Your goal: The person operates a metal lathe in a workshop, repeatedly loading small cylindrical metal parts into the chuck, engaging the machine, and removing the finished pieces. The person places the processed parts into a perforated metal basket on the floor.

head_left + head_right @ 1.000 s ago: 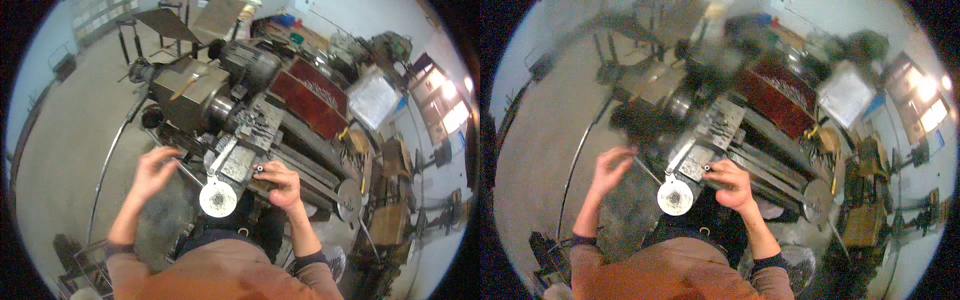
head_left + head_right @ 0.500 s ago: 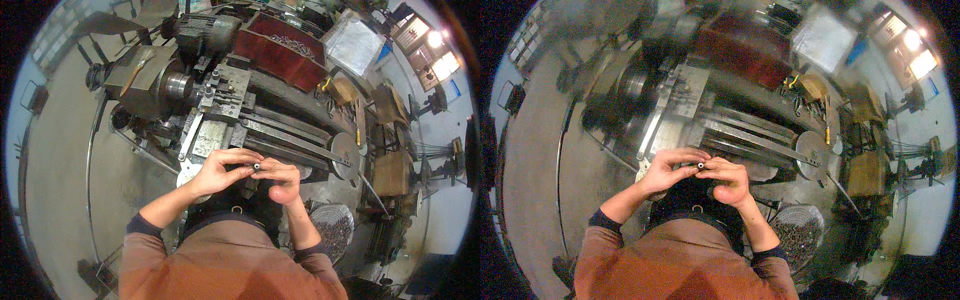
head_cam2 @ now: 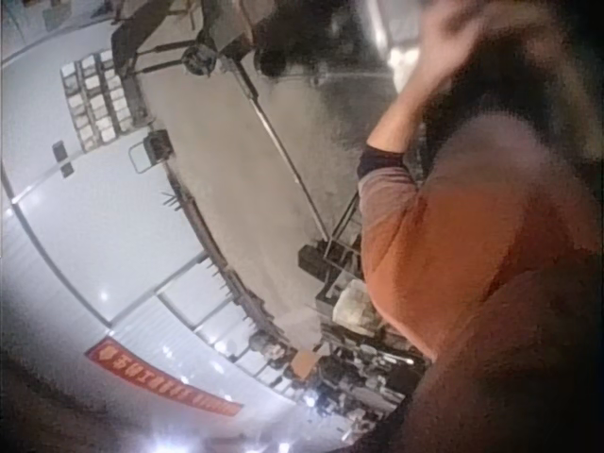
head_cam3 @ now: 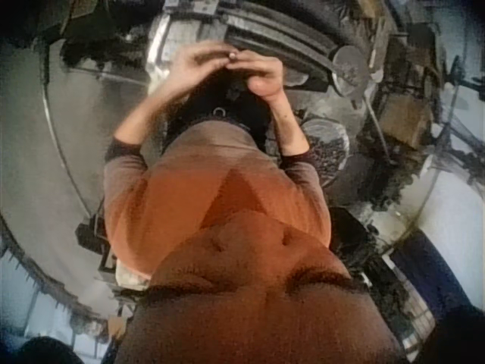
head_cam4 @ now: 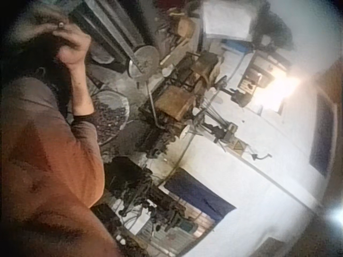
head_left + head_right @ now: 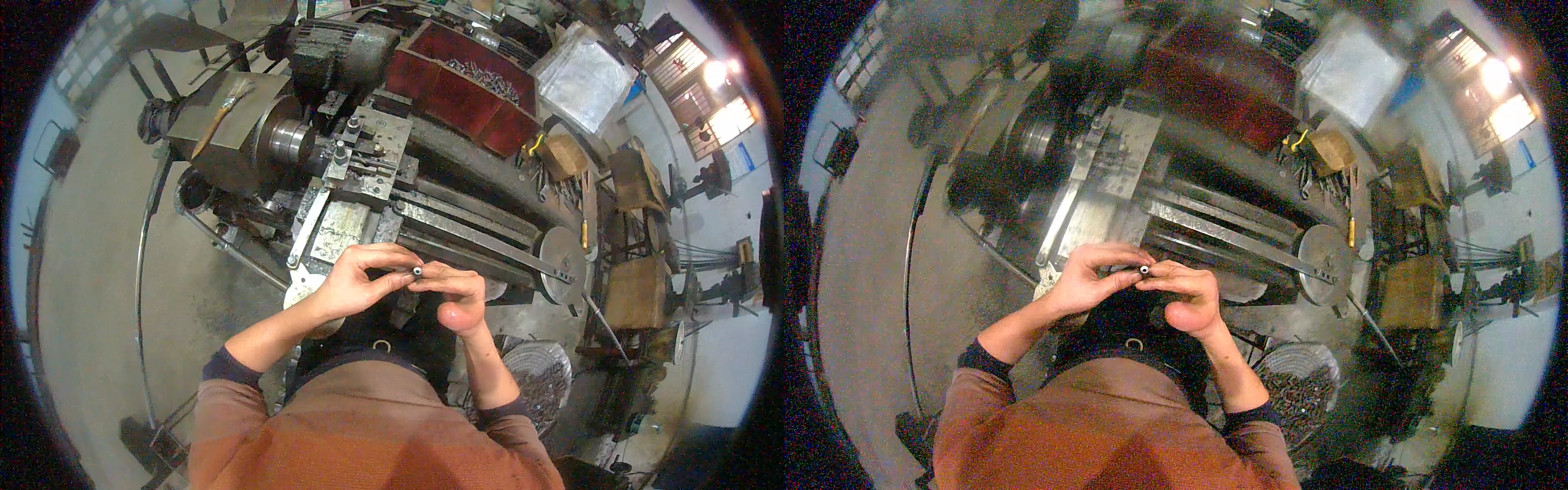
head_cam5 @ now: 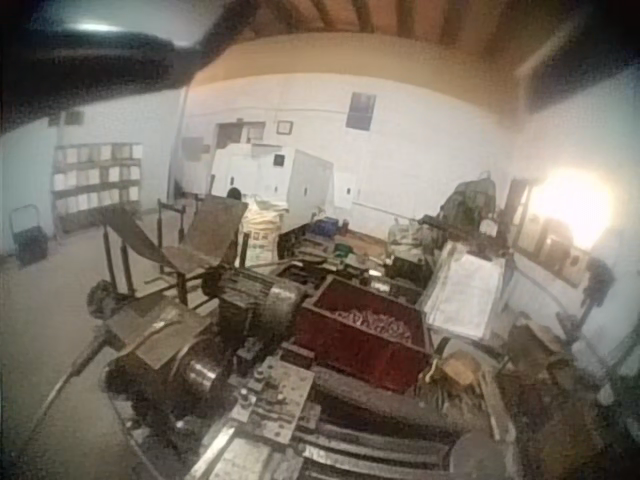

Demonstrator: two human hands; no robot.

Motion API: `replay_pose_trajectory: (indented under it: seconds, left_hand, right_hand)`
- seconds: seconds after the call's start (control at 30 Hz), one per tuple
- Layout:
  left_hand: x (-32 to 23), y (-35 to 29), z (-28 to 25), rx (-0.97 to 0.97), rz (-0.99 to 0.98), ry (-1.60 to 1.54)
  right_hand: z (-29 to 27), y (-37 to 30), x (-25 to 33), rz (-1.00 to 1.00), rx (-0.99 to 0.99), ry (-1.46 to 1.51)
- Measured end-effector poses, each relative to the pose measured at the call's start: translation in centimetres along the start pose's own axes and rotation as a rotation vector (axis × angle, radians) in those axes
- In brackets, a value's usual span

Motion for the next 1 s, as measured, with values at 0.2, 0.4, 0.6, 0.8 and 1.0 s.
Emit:
replay_pose_trajectory:
  seconds: [0.2,0.4,0.6,0.8,1.0]
  left_hand:
    - [-1.6,-1.7,-2.1,-0.116,0.107,0.274]
    - [-2.0,-5.4,-6.9,-0.295,-0.038,0.384]
    - [-0.8,-9.3,-10.9,-0.478,-0.055,0.630]
    - [6.3,-14.5,-16.3,-0.505,-0.372,0.755]
    - [13.4,-15.1,-18.4,-0.460,-0.460,0.753]
  right_hand:
    - [-2.6,1.1,-1.0,0.088,0.013,-0.130]
    - [-16.5,7.4,-2.5,0.221,-0.132,-0.631]
    - [-22.6,12.3,-1.0,0.237,-0.368,-0.882]
    - [-12.4,1.2,-3.1,0.138,-0.222,-0.615]
    - [-13.2,-26.1,-4.2,0.704,-0.685,-0.471]
Point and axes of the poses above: each hand's wrist, its own y-axis towards the middle knuckle, its own z-axis out of the palm, x = y × z, the point moved 10 cm from there along y, towards the middle knuckle, and after that the axes turned 11 degrees about x, right-handed, at the moved point
